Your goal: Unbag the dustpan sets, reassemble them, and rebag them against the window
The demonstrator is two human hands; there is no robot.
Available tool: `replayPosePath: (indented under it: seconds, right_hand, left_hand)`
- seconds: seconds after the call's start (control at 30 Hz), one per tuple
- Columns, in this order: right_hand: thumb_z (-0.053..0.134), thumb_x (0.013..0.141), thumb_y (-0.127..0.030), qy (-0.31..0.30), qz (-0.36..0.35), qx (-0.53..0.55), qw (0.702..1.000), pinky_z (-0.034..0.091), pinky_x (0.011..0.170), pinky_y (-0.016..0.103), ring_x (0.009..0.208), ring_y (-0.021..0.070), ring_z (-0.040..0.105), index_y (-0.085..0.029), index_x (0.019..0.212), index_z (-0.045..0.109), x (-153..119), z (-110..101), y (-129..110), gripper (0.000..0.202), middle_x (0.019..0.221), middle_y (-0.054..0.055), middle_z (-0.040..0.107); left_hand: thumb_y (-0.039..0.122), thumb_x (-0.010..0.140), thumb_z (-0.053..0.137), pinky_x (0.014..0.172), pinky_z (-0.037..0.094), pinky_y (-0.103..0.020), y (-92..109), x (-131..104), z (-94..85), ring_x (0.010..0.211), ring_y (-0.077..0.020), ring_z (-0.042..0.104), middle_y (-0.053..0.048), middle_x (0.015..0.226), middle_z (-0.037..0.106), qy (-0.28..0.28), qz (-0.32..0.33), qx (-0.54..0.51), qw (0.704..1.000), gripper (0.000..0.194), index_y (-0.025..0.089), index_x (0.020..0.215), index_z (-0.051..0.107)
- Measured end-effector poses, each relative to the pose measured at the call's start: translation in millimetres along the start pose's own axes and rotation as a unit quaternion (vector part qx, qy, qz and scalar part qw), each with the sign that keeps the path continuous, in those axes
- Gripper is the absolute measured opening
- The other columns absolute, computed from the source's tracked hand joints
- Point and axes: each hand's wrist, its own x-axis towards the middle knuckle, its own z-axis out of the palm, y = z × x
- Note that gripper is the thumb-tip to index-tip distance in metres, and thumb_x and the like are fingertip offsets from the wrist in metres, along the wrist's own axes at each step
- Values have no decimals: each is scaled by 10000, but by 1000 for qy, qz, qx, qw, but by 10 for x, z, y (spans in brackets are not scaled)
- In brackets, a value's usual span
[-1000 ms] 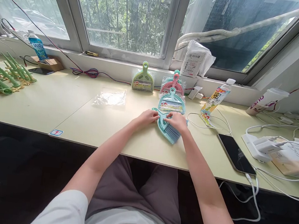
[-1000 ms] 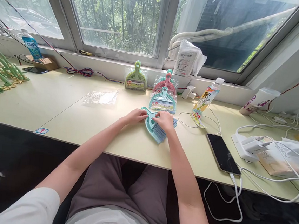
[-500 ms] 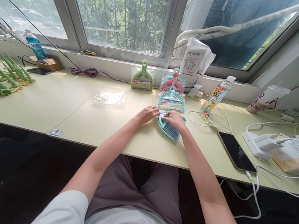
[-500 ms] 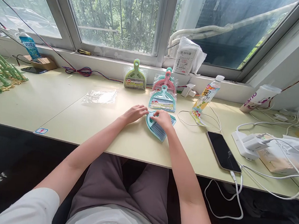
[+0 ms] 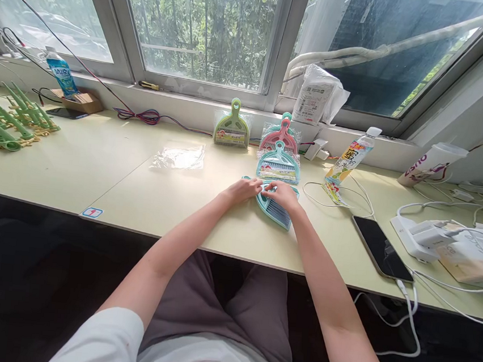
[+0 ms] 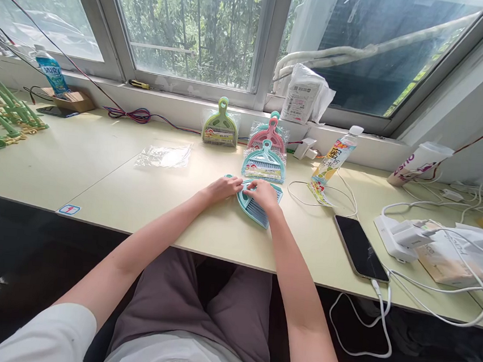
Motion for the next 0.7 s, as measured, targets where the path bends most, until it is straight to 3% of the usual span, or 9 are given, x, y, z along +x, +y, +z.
replayPosePath:
  seconds: [0.47, 0.7]
  right_hand:
    - [683, 730, -444, -12, 10, 3, 1000, 396, 664, 254, 942, 196, 626, -256, 810, 705, 2, -48, -43, 205, 1049, 5, 700]
    - [675, 735, -461, -40, 19, -6, 999, 389, 637, 256, 887, 191, 636, -258, 807, 685, -10, -59, -75, 216, 937, -7, 713]
  left_hand:
    - [47, 885, 418, 650, 444, -269, -22, 13, -11, 904, -195, 611, -123, 985, 616, -8, -21, -14, 1000, 263, 134, 975, 649]
    - [45, 869, 437, 705, 476, -271, -36, 25, 25, 915, -195, 618, -117, 965, 611, -4, -32, -40, 999, 254, 142, 952, 657]
